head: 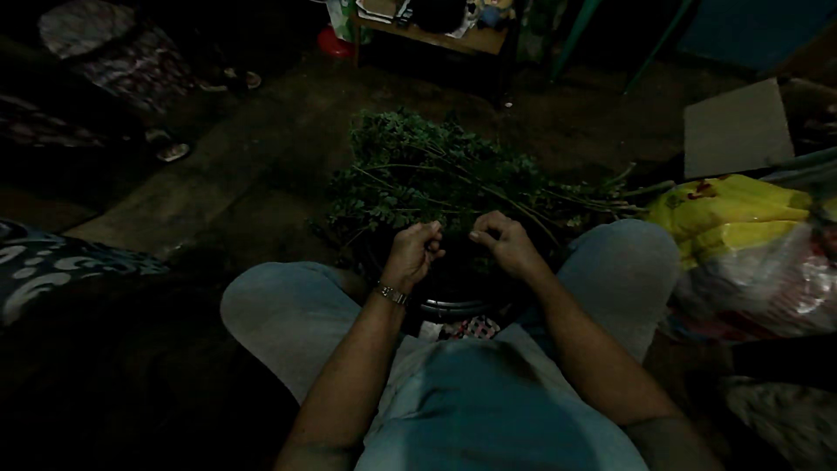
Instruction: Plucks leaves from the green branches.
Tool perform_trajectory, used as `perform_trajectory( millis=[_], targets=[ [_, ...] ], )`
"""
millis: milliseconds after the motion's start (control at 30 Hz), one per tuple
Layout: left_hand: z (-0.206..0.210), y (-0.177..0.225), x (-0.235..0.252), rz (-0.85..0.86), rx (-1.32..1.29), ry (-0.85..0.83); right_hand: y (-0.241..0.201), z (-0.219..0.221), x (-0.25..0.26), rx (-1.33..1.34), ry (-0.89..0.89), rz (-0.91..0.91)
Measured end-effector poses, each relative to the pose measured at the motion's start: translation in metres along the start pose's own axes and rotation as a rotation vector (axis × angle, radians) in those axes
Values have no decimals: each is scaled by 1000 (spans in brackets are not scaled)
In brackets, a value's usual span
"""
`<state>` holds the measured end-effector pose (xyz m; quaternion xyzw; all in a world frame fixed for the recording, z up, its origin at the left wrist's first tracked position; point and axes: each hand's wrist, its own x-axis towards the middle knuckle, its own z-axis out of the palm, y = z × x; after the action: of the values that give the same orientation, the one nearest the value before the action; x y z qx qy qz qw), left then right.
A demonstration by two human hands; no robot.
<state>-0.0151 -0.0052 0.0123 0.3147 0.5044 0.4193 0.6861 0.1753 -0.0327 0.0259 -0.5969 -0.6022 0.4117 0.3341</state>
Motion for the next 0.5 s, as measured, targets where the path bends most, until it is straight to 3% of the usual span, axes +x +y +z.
perform_trajectory(
  millis=[267, 500],
  targets=[
    [3, -3, 0, 8, 56, -2, 4, -11, 1, -200, 83, -31],
    [1, -4, 3, -6, -18, 19, 1, -9, 0, -281, -28, 21]
  ],
)
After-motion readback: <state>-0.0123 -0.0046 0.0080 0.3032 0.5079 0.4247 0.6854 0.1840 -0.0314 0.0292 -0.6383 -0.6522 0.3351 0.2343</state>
